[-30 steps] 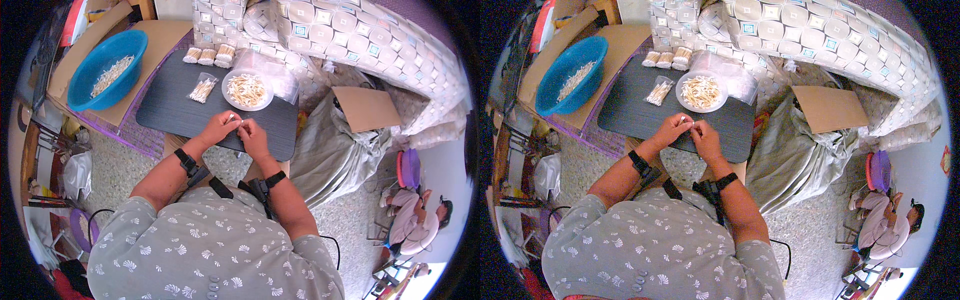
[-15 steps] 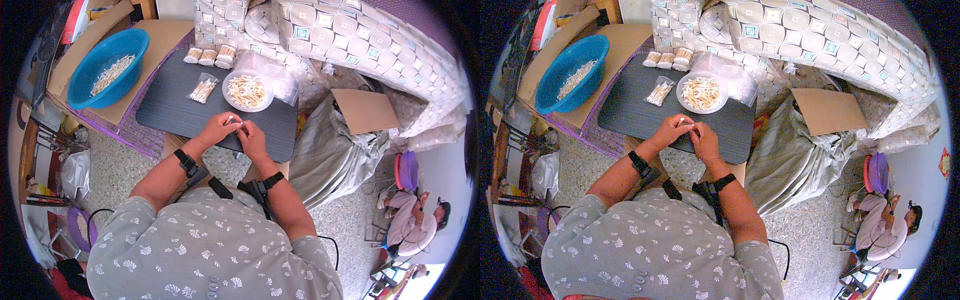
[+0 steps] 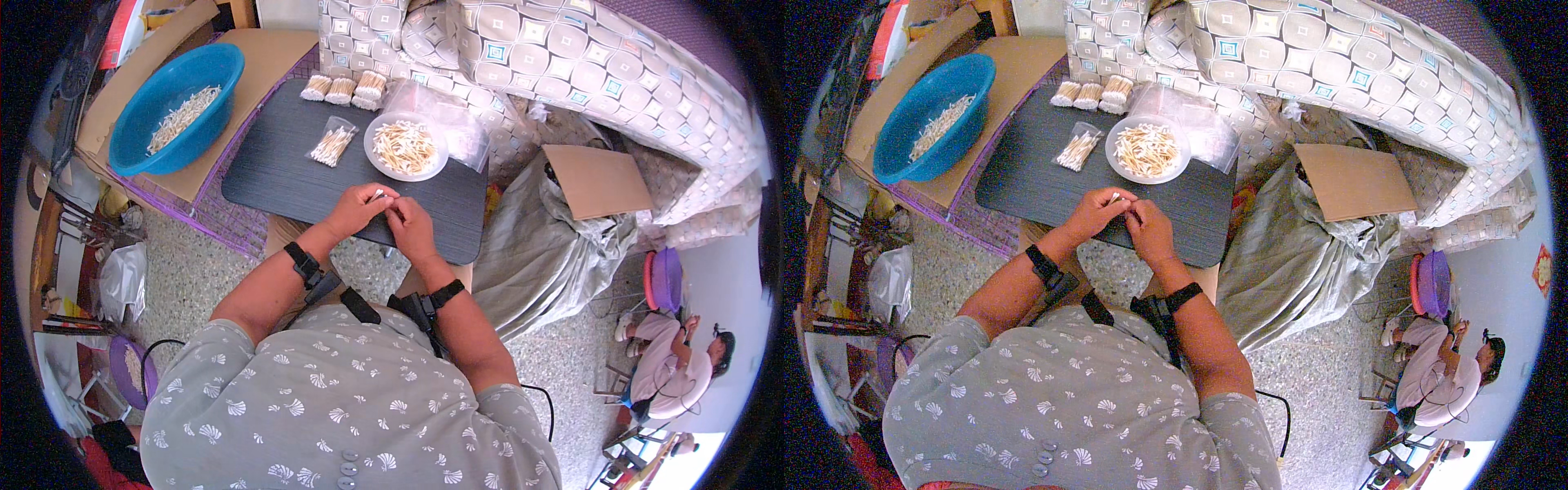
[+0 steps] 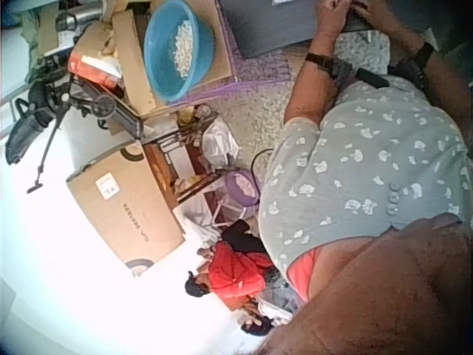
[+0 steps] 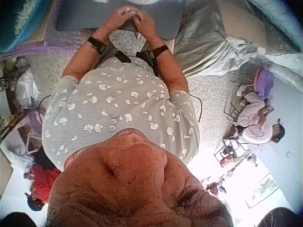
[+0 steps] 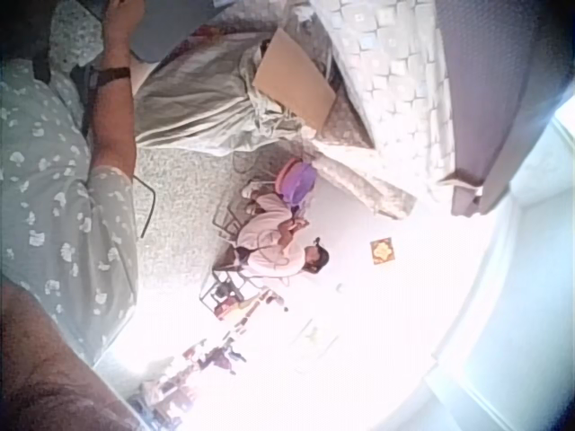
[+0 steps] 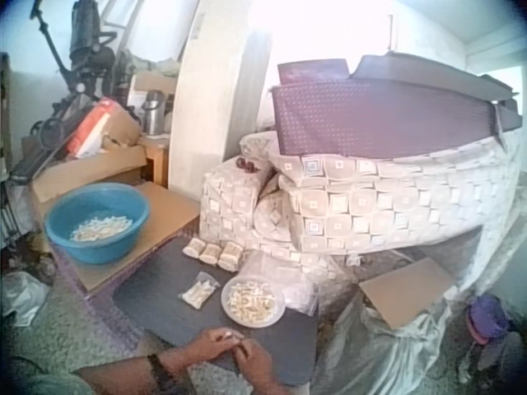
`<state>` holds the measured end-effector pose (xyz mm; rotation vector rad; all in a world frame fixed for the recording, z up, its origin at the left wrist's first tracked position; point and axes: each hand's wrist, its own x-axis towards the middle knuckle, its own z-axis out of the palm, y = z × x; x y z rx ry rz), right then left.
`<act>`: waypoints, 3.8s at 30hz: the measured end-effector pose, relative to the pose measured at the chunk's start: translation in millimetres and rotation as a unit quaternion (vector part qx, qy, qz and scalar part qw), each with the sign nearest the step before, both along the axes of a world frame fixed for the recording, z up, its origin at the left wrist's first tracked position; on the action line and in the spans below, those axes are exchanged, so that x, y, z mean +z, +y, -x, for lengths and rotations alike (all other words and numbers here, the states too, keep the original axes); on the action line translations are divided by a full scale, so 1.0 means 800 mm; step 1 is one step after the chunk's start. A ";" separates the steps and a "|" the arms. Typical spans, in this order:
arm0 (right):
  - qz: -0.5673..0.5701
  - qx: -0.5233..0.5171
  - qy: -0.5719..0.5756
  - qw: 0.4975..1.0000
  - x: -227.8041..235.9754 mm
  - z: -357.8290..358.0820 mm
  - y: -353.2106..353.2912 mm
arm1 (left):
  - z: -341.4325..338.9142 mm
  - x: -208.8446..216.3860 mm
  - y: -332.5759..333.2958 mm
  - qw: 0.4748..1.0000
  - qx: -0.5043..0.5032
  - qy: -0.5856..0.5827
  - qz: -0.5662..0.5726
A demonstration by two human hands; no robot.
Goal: Sorting and counting cotton swabs from a bowl and placing them into bundles or packages.
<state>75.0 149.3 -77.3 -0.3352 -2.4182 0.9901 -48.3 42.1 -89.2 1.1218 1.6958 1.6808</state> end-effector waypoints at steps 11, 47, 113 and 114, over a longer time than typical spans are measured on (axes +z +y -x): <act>0.018 -0.003 0.015 1.000 -0.005 0.002 0.003 | -0.001 0.012 -0.002 0.999 0.006 0.039 0.026; 0.015 -0.005 0.014 1.000 -0.002 0.001 0.000 | 0.001 0.001 -0.001 0.999 0.005 0.031 0.024; 0.290 0.037 -0.046 0.955 0.068 -0.020 0.009 | -0.029 0.078 0.003 0.968 -0.091 -0.234 0.003; 0.268 0.038 -0.055 0.961 0.067 -0.020 0.010 | -0.028 0.073 0.005 0.963 -0.085 -0.255 0.000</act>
